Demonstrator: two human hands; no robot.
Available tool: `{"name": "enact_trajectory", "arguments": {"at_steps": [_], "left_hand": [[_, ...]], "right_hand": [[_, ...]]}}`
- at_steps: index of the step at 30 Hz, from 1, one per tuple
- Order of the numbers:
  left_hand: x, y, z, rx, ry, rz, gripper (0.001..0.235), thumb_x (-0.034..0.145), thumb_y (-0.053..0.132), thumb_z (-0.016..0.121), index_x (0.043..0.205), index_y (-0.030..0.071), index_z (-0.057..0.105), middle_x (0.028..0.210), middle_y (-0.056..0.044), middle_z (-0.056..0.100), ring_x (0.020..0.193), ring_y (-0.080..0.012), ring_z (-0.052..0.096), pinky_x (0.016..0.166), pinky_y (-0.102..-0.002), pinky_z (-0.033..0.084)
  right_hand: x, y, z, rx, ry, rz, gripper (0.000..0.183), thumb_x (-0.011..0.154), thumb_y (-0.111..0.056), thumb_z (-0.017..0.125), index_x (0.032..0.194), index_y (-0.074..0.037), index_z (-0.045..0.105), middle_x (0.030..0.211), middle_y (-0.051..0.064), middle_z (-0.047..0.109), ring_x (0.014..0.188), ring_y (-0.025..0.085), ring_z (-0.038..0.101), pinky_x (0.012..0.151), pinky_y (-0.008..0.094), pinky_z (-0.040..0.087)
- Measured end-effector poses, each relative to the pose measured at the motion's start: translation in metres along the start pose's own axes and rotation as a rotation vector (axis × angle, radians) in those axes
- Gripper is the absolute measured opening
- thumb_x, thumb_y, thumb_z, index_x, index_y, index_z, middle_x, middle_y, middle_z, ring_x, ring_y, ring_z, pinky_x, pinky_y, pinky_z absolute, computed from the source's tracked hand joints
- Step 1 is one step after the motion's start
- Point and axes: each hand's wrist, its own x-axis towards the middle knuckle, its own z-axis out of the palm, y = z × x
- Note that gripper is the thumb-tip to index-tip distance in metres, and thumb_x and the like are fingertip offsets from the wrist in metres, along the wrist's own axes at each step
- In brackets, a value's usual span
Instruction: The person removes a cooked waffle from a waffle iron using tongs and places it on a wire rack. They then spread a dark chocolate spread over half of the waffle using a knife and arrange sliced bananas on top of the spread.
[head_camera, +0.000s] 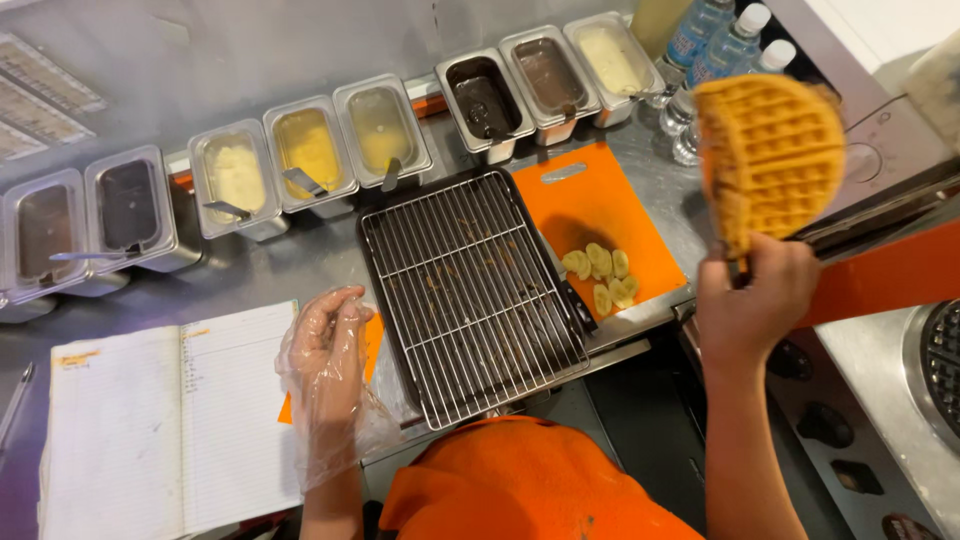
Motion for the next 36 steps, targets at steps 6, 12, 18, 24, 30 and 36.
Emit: {"name": "enact_trajectory", "arguments": {"at_steps": [6,12,18,24,30,36], "left_hand": [[0.004,0.009,0.008,0.066,0.000,-0.007,0.017,0.099,0.004,0.062,0.112,0.000,0.073,0.107,-0.007,0.069,0.092,-0.0106,0.069,0.081,-0.024,0.058],[0.002,0.008,0.009,-0.022,-0.046,0.025,0.017,0.100,0.002,0.060,0.112,-0.002,0.070,0.113,-0.008,0.068,0.095,-0.0119,0.070,0.082,-0.025,0.058],[0.000,-0.004,0.009,0.006,-0.044,0.083,0.016,0.101,0.001,0.060,0.112,-0.004,0.070,0.115,-0.010,0.069,0.096,-0.0128,0.070,0.086,-0.025,0.058],[0.005,0.001,0.016,-0.005,-0.047,0.032,0.016,0.101,0.001,0.060,0.112,-0.004,0.070,0.114,-0.010,0.068,0.094,-0.0128,0.069,0.083,-0.026,0.058],[-0.003,0.001,0.010,0.027,-0.046,0.149,0.016,0.102,0.000,0.059,0.112,-0.004,0.070,0.115,-0.012,0.069,0.096,-0.0136,0.070,0.085,-0.027,0.060],[-0.003,0.000,0.010,0.091,0.000,0.143,0.015,0.102,0.002,0.061,0.112,-0.003,0.071,0.110,-0.011,0.071,0.096,-0.0138,0.071,0.084,-0.027,0.059]], "right_hand": [[-0.040,-0.072,-0.002,0.975,-0.935,0.423,0.018,0.081,-0.014,0.081,0.081,-0.002,0.067,0.079,0.012,0.062,0.075,0.018,0.058,0.066,0.032,0.048],[-0.010,-0.010,0.000,0.264,-0.457,0.124,0.017,0.088,-0.012,0.078,0.088,-0.003,0.064,0.084,0.010,0.059,0.082,0.026,0.057,0.078,0.040,0.047],[-0.010,-0.013,0.008,0.132,-0.194,0.017,0.014,0.090,-0.005,0.076,0.095,-0.001,0.064,0.093,0.012,0.060,0.093,0.030,0.057,0.083,0.041,0.047],[-0.051,-0.060,0.010,0.876,-0.963,0.522,0.012,0.080,-0.013,0.079,0.084,-0.005,0.071,0.079,0.007,0.069,0.069,0.011,0.061,0.063,0.030,0.050],[-0.006,-0.006,0.006,0.199,-0.199,0.150,0.011,0.095,-0.007,0.078,0.101,-0.003,0.070,0.092,0.011,0.063,0.084,0.026,0.063,0.080,0.038,0.051],[-0.017,-0.043,0.002,0.341,-0.399,0.101,0.009,0.091,-0.006,0.077,0.096,-0.003,0.071,0.089,0.011,0.064,0.083,0.026,0.061,0.076,0.039,0.048]]}}
